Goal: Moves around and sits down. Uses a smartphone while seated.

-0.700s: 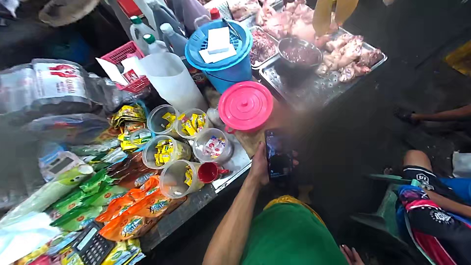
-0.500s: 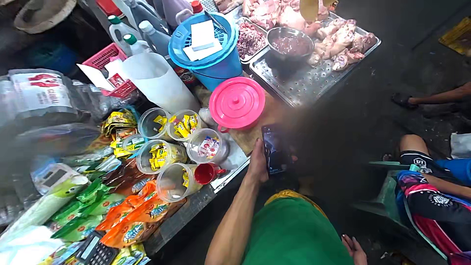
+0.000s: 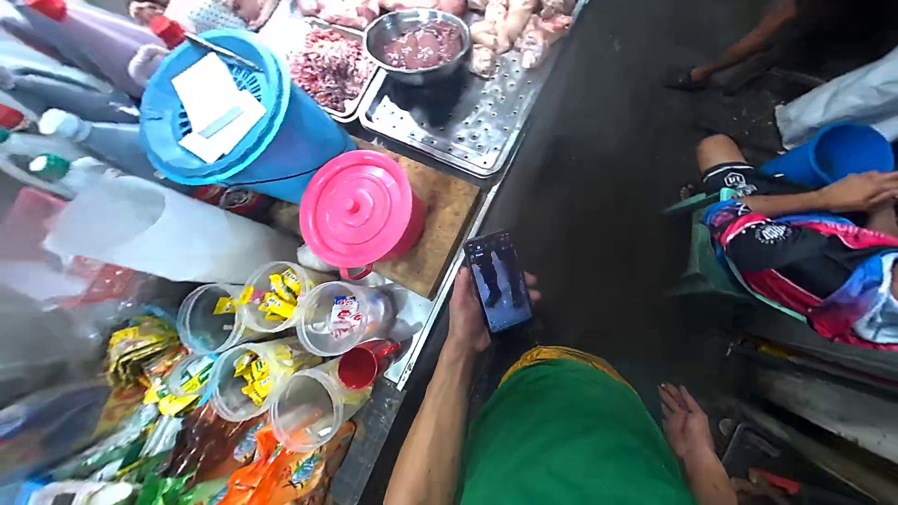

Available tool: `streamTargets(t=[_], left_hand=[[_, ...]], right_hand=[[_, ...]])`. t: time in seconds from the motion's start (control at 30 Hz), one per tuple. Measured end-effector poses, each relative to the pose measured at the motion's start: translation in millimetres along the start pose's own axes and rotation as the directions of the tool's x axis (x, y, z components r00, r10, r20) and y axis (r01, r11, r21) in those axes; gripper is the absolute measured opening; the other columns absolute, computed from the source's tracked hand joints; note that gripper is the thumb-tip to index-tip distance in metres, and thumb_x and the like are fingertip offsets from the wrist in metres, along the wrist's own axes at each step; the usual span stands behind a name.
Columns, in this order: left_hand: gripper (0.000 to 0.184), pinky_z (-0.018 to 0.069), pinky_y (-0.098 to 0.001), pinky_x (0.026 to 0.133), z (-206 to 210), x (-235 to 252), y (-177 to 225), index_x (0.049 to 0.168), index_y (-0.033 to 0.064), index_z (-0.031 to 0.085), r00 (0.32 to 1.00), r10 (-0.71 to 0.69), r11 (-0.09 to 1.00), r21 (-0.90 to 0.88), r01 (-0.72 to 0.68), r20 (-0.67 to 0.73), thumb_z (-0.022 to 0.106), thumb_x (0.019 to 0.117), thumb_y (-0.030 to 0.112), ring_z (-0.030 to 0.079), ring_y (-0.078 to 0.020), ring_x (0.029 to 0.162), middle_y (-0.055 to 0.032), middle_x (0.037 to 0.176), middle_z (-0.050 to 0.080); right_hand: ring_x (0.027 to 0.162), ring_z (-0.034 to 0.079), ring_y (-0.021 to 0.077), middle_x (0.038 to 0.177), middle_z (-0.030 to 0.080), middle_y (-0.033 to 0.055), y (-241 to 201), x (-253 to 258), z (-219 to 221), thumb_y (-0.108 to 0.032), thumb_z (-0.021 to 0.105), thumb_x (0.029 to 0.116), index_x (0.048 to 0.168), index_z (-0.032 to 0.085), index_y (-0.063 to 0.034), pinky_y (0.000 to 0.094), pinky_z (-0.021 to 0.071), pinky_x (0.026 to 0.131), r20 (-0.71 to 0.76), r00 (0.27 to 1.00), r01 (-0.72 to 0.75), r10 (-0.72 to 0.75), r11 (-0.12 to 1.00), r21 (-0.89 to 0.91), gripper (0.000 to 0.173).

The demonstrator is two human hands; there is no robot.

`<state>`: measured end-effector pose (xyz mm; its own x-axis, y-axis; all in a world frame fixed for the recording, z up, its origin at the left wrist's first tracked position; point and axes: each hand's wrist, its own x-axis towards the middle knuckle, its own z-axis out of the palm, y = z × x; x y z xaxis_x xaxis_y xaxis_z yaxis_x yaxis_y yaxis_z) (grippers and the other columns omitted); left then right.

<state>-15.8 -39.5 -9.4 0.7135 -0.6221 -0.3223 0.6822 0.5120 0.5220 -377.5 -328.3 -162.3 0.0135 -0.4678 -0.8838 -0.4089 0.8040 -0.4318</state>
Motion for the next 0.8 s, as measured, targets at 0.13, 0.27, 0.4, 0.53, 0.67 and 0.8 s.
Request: streamTargets(t=[0.13, 0.27, 0.4, 0.53, 0.67, 0.8], left_hand=[[0.083, 0.0575, -0.0558, 0.093, 15, -8, -20, 0.136, 0.0072, 0.053, 0.998, -0.042, 0.999, 0.032, 0.041, 0.048, 0.036, 0.0940, 0.077, 0.069, -0.0434, 0.106, -0.0272, 0.116, 0.069], [0.082, 0.0573, -0.0568, 0.092, 36, -20, -43, 0.134, 0.0070, 0.054, 0.992, -0.093, 0.995, 0.055, 0.088, 0.087, 0.026, 0.0977, 0.075, 0.069, -0.0447, 0.106, -0.0281, 0.116, 0.068], [0.082, 0.0577, -0.0574, 0.091, 64, -41, -69, 0.134, 0.0069, 0.053, 0.986, -0.149, 0.982, 0.125, 0.139, 0.076, 0.014, 0.1003, 0.071, 0.069, -0.0450, 0.105, -0.0288, 0.113, 0.069], [0.084, 0.0582, -0.0569, 0.089, 82, -58, -98, 0.133, 0.0077, 0.054, 0.979, -0.195, 0.967, 0.179, 0.180, 0.067, 0.009, 0.0999, 0.070, 0.069, -0.0437, 0.103, -0.0275, 0.113, 0.069], [0.085, 0.0585, -0.0573, 0.089, 92, -70, -118, 0.135, 0.0070, 0.052, 0.963, -0.246, 0.950, 0.222, 0.218, 0.108, 0.008, 0.0995, 0.071, 0.069, -0.0441, 0.102, -0.0282, 0.113, 0.069], [0.087, 0.0579, -0.0582, 0.089, 93, -74, -131, 0.135, 0.0072, 0.052, 0.926, -0.336, 0.925, 0.247, 0.289, 0.171, 0.010, 0.0980, 0.074, 0.069, -0.0449, 0.102, -0.0293, 0.113, 0.068]], right_hand=[[0.114, 0.062, 0.0154, 0.135, 0.064, 0.0063, 20, -2, -13, -0.043, 0.036, 0.1099, 0.143, 0.051, -0.0104, 0.0358, 0.0492, 0.088, 0.011, 1.000, -0.018, 0.018, 1.000, 0.005, 0.049], [0.114, 0.064, 0.0238, 0.138, 0.061, 0.0128, 43, 6, -38, -0.041, 0.036, 0.1105, 0.147, 0.045, -0.0087, 0.0418, 0.0525, 0.089, 0.046, 0.998, -0.038, 0.035, 0.998, 0.058, 0.050], [0.116, 0.064, 0.0252, 0.139, 0.060, 0.0135, 67, 4, -66, -0.039, 0.038, 0.1112, 0.149, 0.045, -0.0088, 0.0438, 0.0521, 0.090, 0.072, 0.996, -0.045, 0.043, 0.999, 0.018, 0.049], [0.116, 0.063, 0.0253, 0.140, 0.060, 0.0148, 97, -5, -93, -0.038, 0.041, 0.1105, 0.149, 0.045, -0.0076, 0.0440, 0.0514, 0.091, 0.088, 0.994, -0.060, 0.059, 0.998, 0.006, 0.049], [0.119, 0.062, 0.0260, 0.142, 0.058, 0.0149, 129, -20, -123, -0.038, 0.042, 0.1103, 0.149, 0.044, -0.0077, 0.0451, 0.0512, 0.092, 0.051, 0.996, -0.076, 0.074, 0.996, 0.041, 0.049], [0.121, 0.061, 0.0267, 0.143, 0.058, 0.0134, 176, -36, -145, -0.039, 0.042, 0.1100, 0.151, 0.043, -0.0095, 0.0470, 0.0502, 0.095, -0.006, 0.997, -0.070, 0.071, 0.990, 0.120, 0.050]])
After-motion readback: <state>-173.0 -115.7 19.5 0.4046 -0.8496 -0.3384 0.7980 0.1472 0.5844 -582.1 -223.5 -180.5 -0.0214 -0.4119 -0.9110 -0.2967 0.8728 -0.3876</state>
